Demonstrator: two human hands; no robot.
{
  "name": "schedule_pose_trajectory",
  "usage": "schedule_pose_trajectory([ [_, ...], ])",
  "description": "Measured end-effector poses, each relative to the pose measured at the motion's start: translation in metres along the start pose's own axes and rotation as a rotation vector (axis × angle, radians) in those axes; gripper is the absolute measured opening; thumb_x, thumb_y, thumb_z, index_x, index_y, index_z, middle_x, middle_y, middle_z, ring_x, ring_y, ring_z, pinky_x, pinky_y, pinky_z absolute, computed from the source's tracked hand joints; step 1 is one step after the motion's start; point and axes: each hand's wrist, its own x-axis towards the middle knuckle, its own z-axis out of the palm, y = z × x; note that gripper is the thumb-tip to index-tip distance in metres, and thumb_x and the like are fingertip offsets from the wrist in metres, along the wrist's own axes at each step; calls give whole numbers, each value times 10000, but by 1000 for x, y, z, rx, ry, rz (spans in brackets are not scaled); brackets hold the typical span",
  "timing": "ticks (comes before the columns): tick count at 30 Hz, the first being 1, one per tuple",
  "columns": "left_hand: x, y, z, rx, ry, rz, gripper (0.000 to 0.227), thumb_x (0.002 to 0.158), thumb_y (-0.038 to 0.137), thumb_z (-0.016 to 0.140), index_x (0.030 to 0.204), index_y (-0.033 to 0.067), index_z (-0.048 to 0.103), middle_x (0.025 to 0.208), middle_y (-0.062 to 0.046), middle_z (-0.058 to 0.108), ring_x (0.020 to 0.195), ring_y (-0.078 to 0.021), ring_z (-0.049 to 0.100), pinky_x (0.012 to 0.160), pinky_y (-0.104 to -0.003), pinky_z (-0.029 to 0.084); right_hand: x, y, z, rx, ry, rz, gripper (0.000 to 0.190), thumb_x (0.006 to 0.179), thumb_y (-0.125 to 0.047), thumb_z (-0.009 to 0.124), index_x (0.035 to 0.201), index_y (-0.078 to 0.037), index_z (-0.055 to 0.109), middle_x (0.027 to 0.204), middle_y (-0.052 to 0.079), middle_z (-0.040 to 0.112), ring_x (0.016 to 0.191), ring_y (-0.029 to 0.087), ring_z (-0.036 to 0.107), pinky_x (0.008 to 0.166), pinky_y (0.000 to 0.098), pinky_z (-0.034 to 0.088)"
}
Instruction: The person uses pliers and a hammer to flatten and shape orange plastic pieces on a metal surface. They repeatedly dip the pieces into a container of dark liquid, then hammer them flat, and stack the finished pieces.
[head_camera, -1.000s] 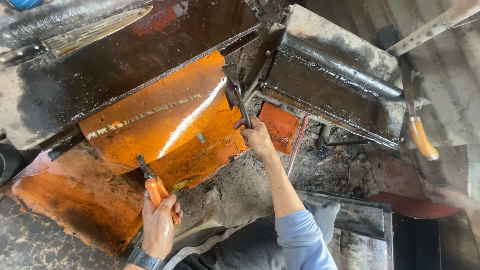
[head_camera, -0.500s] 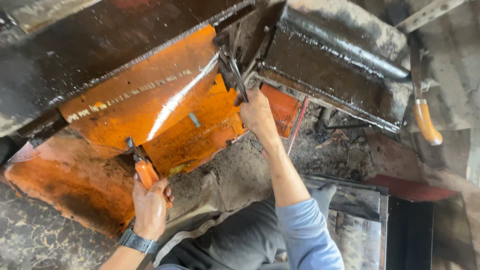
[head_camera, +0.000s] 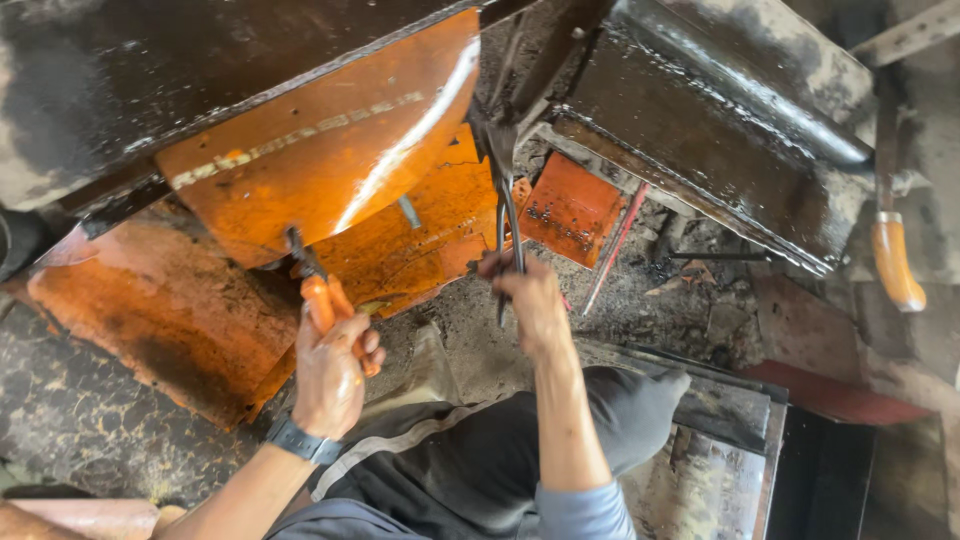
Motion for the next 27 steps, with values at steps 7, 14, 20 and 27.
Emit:
schedule_pose_trajectory([
  [7,14,2,28,-130,-64,45,204,914,12,550,1049,130,452,843,-37,516,659,-151,538,541,-310,459,-33,62,26,128,-248,176,265,791,74,594,998,-1,742,1049,110,704,1027,212,609,963,339,445],
  [14,20,6,35,-162,-88,73,206,902,6,567,1048,109,464,838,-37,523,648,-155,549,540,-321,468,-12,53,50,286,-385,61,286,801,70,566,1031,-10,716,1065,121,714,1048,193,648,966,292,490],
  [20,27,9,29,-64,-78,151,232,897,22,547,1080,130,453,839,-23,514,649,-130,536,517,-288,470,1,28,61,-246,-116,-273,187,809,7,615,938,4,750,1012,128,613,897,276,597,801,380,480],
  [27,69,19,41,-5,12,251,309,895,13,526,1164,140,443,876,-26,520,642,-121,538,478,-275,470,39,-33,72,-507,-78,-285,178,813,-67,596,899,-48,749,801,96,703,780,199,671,734,326,517],
])
